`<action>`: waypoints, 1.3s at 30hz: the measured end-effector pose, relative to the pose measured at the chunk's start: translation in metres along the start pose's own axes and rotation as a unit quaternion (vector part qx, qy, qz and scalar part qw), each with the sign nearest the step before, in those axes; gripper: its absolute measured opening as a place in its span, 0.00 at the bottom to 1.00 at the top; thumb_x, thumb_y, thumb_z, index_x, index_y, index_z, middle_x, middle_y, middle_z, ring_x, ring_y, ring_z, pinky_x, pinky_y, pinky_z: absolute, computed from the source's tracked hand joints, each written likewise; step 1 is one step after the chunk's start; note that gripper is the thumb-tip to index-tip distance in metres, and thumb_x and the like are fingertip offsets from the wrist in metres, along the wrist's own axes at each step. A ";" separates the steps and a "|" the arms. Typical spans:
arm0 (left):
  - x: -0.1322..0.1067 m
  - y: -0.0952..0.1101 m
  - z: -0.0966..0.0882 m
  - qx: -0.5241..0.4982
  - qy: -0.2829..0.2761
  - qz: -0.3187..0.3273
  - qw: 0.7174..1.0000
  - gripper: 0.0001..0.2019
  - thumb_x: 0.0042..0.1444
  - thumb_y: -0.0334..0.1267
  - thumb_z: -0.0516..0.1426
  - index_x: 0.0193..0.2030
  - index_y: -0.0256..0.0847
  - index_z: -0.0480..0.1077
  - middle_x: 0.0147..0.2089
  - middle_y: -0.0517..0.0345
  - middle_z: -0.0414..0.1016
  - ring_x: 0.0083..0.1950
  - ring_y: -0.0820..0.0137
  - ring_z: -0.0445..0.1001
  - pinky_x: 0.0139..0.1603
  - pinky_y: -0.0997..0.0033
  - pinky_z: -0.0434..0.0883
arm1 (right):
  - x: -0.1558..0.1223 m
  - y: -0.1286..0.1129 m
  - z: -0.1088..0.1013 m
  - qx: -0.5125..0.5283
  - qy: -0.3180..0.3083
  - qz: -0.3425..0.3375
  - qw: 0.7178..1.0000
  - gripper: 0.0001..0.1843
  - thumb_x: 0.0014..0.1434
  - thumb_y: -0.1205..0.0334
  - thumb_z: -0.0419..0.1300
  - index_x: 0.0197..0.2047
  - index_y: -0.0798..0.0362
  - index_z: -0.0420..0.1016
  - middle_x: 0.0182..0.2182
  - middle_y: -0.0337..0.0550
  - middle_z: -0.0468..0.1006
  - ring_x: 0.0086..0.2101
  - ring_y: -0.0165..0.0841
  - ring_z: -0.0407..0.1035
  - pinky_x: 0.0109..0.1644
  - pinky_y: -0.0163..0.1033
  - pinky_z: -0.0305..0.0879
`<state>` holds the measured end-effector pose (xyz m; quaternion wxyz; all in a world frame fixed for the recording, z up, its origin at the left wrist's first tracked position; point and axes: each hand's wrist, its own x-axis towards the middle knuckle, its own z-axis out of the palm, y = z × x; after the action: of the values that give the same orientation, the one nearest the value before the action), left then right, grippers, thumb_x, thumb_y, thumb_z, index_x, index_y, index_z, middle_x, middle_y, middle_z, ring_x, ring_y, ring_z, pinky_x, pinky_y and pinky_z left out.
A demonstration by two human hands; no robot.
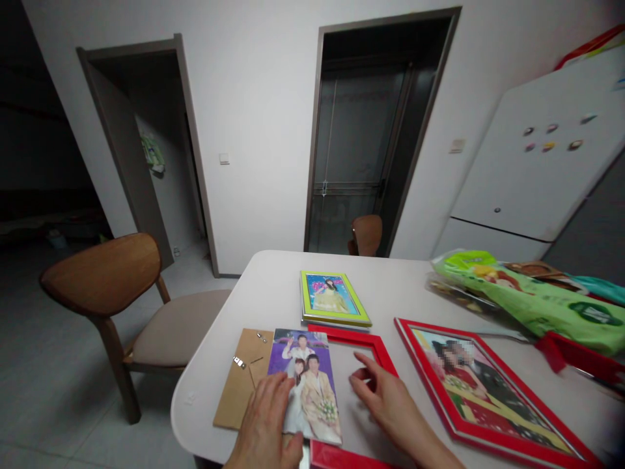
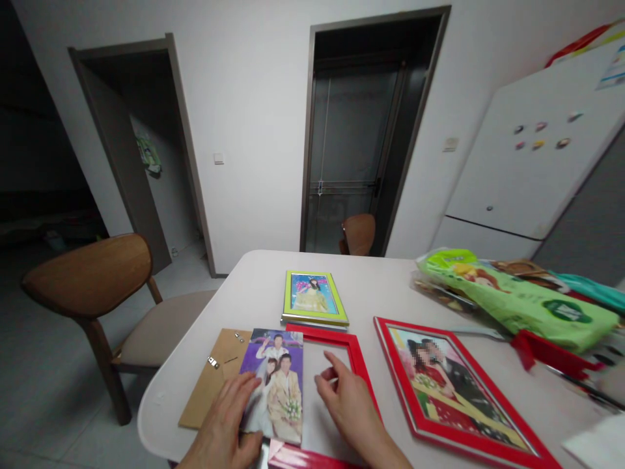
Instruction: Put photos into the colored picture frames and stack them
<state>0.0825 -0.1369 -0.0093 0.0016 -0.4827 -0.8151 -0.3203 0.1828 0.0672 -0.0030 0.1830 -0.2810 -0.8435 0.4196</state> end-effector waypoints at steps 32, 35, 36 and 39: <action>0.006 0.016 0.040 -0.133 -0.070 0.092 0.984 0.27 0.48 0.41 0.55 0.56 0.37 0.56 0.59 0.43 0.54 0.59 0.58 0.53 0.57 0.59 0.56 | 0.005 0.006 -0.033 0.302 -0.058 0.159 0.938 0.26 0.47 0.64 0.47 0.51 0.58 0.59 0.30 0.46 0.78 0.27 0.36 0.72 0.27 0.37 0.65; 0.008 0.015 0.048 -0.066 -0.091 0.135 0.985 0.28 0.47 0.43 0.56 0.55 0.37 0.57 0.59 0.41 0.54 0.59 0.55 0.52 0.56 0.54 0.56 | 0.011 0.012 -0.030 0.197 -0.048 0.121 0.972 0.24 0.48 0.63 0.44 0.48 0.59 0.63 0.32 0.46 0.78 0.30 0.36 0.72 0.28 0.36 0.65; 0.010 0.013 0.050 -0.044 -0.098 0.147 0.983 0.28 0.47 0.44 0.56 0.55 0.37 0.56 0.59 0.40 0.55 0.59 0.55 0.52 0.56 0.52 0.56 | 0.013 0.014 -0.030 0.147 -0.038 0.100 0.983 0.22 0.48 0.63 0.44 0.47 0.58 0.64 0.33 0.46 0.77 0.31 0.36 0.72 0.30 0.36 0.65; 0.014 0.013 0.052 0.010 -0.113 0.177 0.978 0.29 0.48 0.49 0.55 0.55 0.38 0.56 0.58 0.41 0.57 0.58 0.54 0.54 0.53 0.49 0.58 | 0.016 0.018 -0.030 -0.027 0.006 0.021 0.999 0.20 0.50 0.61 0.45 0.44 0.57 0.67 0.38 0.48 0.75 0.37 0.37 0.70 0.36 0.36 0.63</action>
<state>0.1009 -0.0946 -0.0393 -0.0285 -0.6527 -0.7147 -0.2499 0.1926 0.1041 0.0014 0.1719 -0.3062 -0.8473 0.3984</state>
